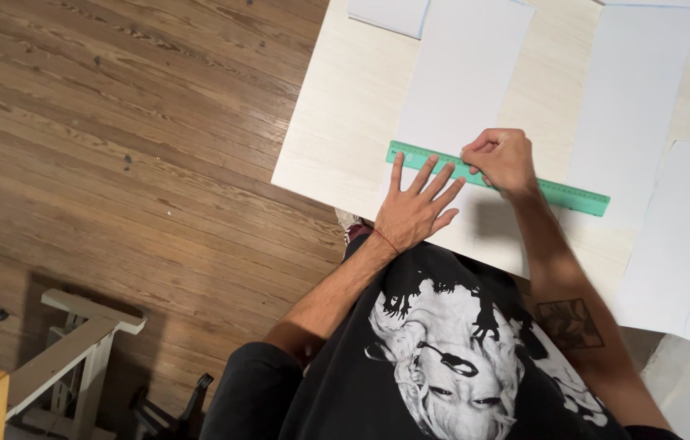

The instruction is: Measuring and cutting strips of paper using a ruler and scissors on a workshop table

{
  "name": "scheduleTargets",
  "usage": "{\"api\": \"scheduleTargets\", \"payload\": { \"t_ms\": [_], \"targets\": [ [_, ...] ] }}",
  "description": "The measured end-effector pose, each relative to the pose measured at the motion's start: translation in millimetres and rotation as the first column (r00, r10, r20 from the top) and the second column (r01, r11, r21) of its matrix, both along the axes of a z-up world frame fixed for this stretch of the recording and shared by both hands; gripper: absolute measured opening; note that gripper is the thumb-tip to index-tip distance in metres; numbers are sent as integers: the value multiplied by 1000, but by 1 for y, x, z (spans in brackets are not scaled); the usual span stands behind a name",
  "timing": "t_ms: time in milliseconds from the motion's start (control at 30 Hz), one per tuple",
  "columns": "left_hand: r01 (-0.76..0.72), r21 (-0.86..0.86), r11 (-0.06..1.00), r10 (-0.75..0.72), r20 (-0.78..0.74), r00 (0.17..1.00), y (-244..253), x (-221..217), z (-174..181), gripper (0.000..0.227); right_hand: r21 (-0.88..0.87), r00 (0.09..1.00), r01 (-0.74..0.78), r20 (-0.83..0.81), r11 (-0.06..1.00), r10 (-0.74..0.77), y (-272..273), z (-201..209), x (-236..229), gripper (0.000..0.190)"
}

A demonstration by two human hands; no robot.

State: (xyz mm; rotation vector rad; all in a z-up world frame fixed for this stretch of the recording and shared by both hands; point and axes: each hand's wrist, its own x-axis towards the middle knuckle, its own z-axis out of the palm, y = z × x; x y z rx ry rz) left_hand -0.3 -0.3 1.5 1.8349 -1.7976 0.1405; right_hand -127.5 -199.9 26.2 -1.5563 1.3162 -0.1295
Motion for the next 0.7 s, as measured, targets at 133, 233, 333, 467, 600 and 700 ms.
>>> {"api": "scheduleTargets", "payload": {
  "t_ms": [133, 233, 333, 467, 600, 700],
  "targets": [
    [9, 0, 1000, -9, 1, 1000, 0, -1, 0, 51, -33, 1000, 9, -10, 999, -9, -1, 5, 0, 11],
    [-3, -1, 1000, 3, 6, 1000, 1, 1, 0, 51, -36, 1000, -20, -15, 999, 20, -1, 4, 3, 11],
    [4, -7, 1000, -4, 8, 1000, 0, 0, 1, 51, -41, 998, -45, -33, 998, 44, -1, 10, 4, 12],
    [1, -8, 1000, -1, 10, 1000, -1, 0, -1, 51, -44, 1000, -27, -15, 999, 26, 0, 13, 5, 12],
    [6, -13, 1000, -6, 12, 1000, -1, 2, -1, 52, -21, 999, 7, 53, 1000, -5, -4, 15, 7, 15],
    [0, -21, 1000, 0, 7, 1000, -2, 0, -2, 52, 94, 959, 138, 234, 986, -157, -1, 30, 5, 32]
  ]
}}
